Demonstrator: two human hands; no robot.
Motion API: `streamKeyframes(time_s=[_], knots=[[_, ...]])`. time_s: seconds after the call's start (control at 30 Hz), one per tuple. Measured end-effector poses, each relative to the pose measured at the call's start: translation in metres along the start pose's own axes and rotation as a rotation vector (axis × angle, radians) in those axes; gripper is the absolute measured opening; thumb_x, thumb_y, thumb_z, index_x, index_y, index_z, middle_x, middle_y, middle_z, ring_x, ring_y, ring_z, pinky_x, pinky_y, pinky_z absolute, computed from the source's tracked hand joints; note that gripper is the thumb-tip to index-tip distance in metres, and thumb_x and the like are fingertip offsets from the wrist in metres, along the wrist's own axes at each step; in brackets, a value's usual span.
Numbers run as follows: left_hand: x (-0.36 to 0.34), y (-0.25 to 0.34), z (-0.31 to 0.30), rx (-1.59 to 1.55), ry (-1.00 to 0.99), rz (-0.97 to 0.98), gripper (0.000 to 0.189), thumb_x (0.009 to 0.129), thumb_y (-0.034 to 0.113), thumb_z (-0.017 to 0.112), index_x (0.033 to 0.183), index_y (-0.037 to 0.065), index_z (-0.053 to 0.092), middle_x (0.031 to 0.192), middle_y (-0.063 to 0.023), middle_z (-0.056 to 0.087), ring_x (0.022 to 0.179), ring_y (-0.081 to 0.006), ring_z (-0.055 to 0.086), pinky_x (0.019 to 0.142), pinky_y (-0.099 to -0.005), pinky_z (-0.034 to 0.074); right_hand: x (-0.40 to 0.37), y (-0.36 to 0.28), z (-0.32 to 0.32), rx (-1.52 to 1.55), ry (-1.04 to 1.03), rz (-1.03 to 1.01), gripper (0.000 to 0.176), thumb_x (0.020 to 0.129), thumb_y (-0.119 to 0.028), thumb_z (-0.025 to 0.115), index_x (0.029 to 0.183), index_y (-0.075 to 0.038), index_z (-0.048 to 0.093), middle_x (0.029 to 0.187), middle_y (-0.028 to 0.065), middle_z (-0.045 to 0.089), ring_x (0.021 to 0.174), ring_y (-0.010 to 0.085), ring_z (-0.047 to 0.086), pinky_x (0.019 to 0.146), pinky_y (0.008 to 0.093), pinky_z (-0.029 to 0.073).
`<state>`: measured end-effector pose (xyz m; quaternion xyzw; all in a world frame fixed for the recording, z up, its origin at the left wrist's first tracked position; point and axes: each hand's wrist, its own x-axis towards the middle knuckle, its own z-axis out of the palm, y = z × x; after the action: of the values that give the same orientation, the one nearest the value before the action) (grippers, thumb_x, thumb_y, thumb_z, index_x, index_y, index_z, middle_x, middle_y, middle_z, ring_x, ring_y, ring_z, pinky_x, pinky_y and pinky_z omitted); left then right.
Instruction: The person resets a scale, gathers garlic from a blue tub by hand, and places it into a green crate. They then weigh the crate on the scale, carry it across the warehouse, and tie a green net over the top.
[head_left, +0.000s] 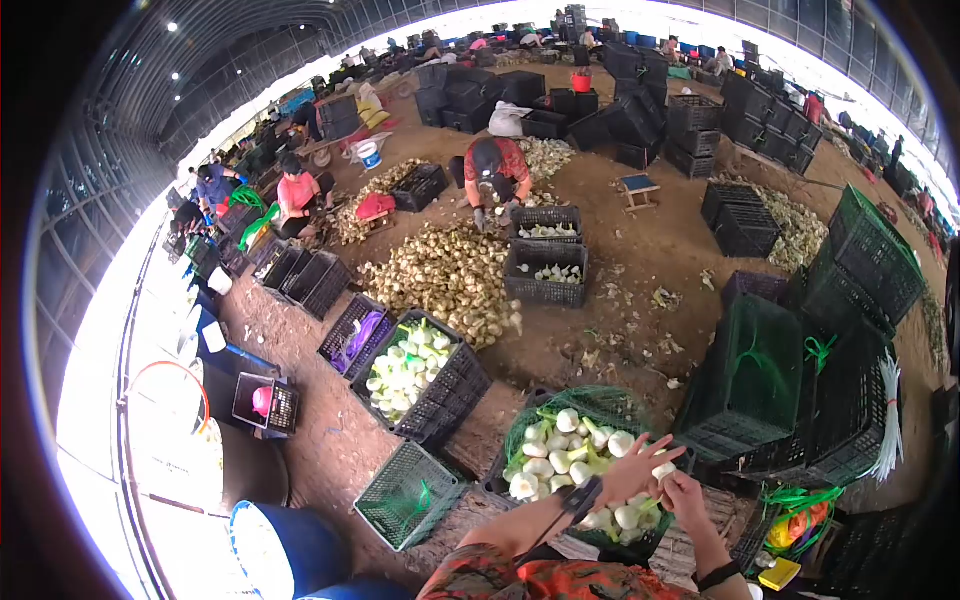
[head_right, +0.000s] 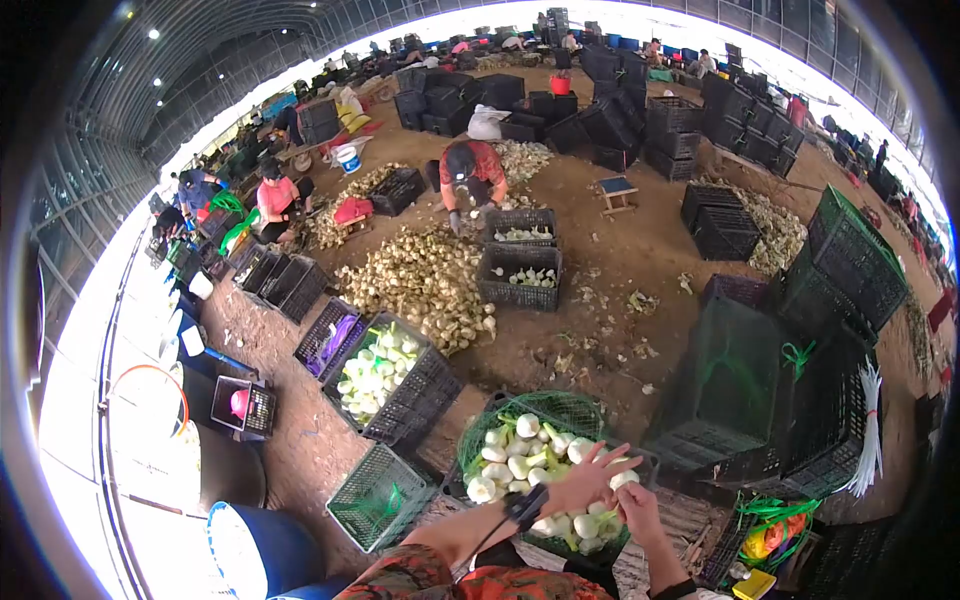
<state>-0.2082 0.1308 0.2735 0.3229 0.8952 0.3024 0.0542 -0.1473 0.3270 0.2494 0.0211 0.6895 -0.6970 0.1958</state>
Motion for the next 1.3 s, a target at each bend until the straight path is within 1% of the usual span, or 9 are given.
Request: streamKeyframes(time_s=[0.2,0.27,0.37,0.5,0.63,0.73,0.87,1.07,1.3], knots=[[-0.003,-0.045,0.05,-0.123,-0.023,0.025,0.016,0.079,0.016,0.058,0.089,0.016,0.07,0.089,-0.0085,0.067,0.087,-0.0287,0.063,0.074,-0.0402,0.05,-0.014,-0.022,-0.034,0.293,-0.043,-0.052,0.047,0.089,-0.022,0.063,0.13,-0.009,0.043,0.084,0.0003,0.051,0.064,0.0085,0.045,0.053,0.0237,0.036],[0.0,-0.008,0.019,-0.269,0.059,-0.129,0.013,0.077,0.014,0.057,0.081,0.01,0.068,0.079,-0.0139,0.064,0.075,-0.0329,0.064,0.069,-0.0425,0.05,-0.012,-0.018,-0.009,-0.251,-0.043,-0.002,0.061,0.083,-0.021,0.067,0.136,-0.009,0.039,0.084,0.0014,0.051,0.069,0.0115,0.049,0.059,0.0247,0.042],[0.012,0.021,0.043,-0.172,0.091,-0.245,0.013,0.077,0.016,0.058,0.08,0.01,0.069,0.079,-0.0141,0.064,0.078,-0.0336,0.063,0.071,-0.0428,0.05,0.038,0.048,0.024,-1.075,0.189,-0.768,0.056,0.081,-0.016,0.069,0.132,-0.007,0.046,0.086,0.0065,0.06,0.078,0.0107,0.056,0.067,0.0256,0.047],[-0.018,0.061,-0.018,-0.165,-0.047,-0.081,0.028,0.08,0.026,0.06,0.104,0.014,0.067,0.104,-0.0191,0.062,0.095,-0.0363,0.061,0.075,-0.0431,0.051,0.063,0.083,0.034,-0.905,-0.053,-0.059,0.036,0.083,-0.017,0.068,0.116,-0.005,0.061,0.09,0.0106,0.067,0.082,0.0129,0.061,0.072,0.0293,0.049],[-0.039,0.021,-0.057,0.438,0.41,-0.188,0.06,0.073,0.027,0.074,0.128,0.018,0.052,0.115,-0.0174,0.056,0.097,-0.0358,0.06,0.08,-0.0426,0.05,0.037,0.021,0.035,-0.345,0.1,-0.053,0.024,0.084,-0.025,0.069,0.093,-0.003,0.072,0.095,0.0115,0.07,0.084,0.0194,0.065,0.078,0.0305,0.049],[-0.05,-0.059,-0.009,-0.03,-0.251,-0.48,0.05,0.075,0.017,0.072,0.122,0.01,0.058,0.1,-0.02,0.065,0.089,-0.0359,0.065,0.072,-0.0416,0.052,0.046,0.012,0.031,-0.436,-0.004,0.11,0.035,0.081,-0.023,0.072,0.113,-0.008,0.067,0.105,0.0135,0.068,0.083,0.0207,0.065,0.078,0.0333,0.048],[-0.029,-0.017,-0.004,0.163,-0.267,-0.359,0.018,0.076,0.015,0.067,0.091,0.004,0.068,0.083,-0.0174,0.065,0.085,-0.0353,0.065,0.073,-0.0417,0.053,0.051,0.005,0.039,-0.489,-0.152,-0.048,0.07,0.082,-0.015,0.071,0.143,-0.018,0.038,0.127,0.0133,0.058,0.103,0.0204,0.061,0.091,0.0327,0.045],[-0.013,0.01,0.013,0.17,-0.339,-0.503,0.017,0.077,0.01,0.064,0.09,0.002,0.071,0.099,-0.0164,0.067,0.091,-0.0324,0.066,0.074,-0.0401,0.055,0.078,0.047,0.046,-0.311,-0.308,-0.062,0.044,0.08,-0.009,0.069,0.124,-0.006,0.058,0.119,0.0105,0.063,0.105,0.018,0.057,0.094,0.0321,0.042],[-0.094,-0.013,-0.078,0.646,-0.086,-0.561,0.094,0.069,0.029,0.078,0.146,0.018,0.026,0.121,-0.0249,0.054,0.1,-0.0308,0.057,0.086,-0.0451,0.045,0.084,0.023,0.042,-0.453,-0.342,0.026,0.026,0.077,-0.025,0.076,0.088,-0.004,0.067,0.092,0.0124,0.068,0.087,0.0234,0.063,0.082,0.0357,0.046]])
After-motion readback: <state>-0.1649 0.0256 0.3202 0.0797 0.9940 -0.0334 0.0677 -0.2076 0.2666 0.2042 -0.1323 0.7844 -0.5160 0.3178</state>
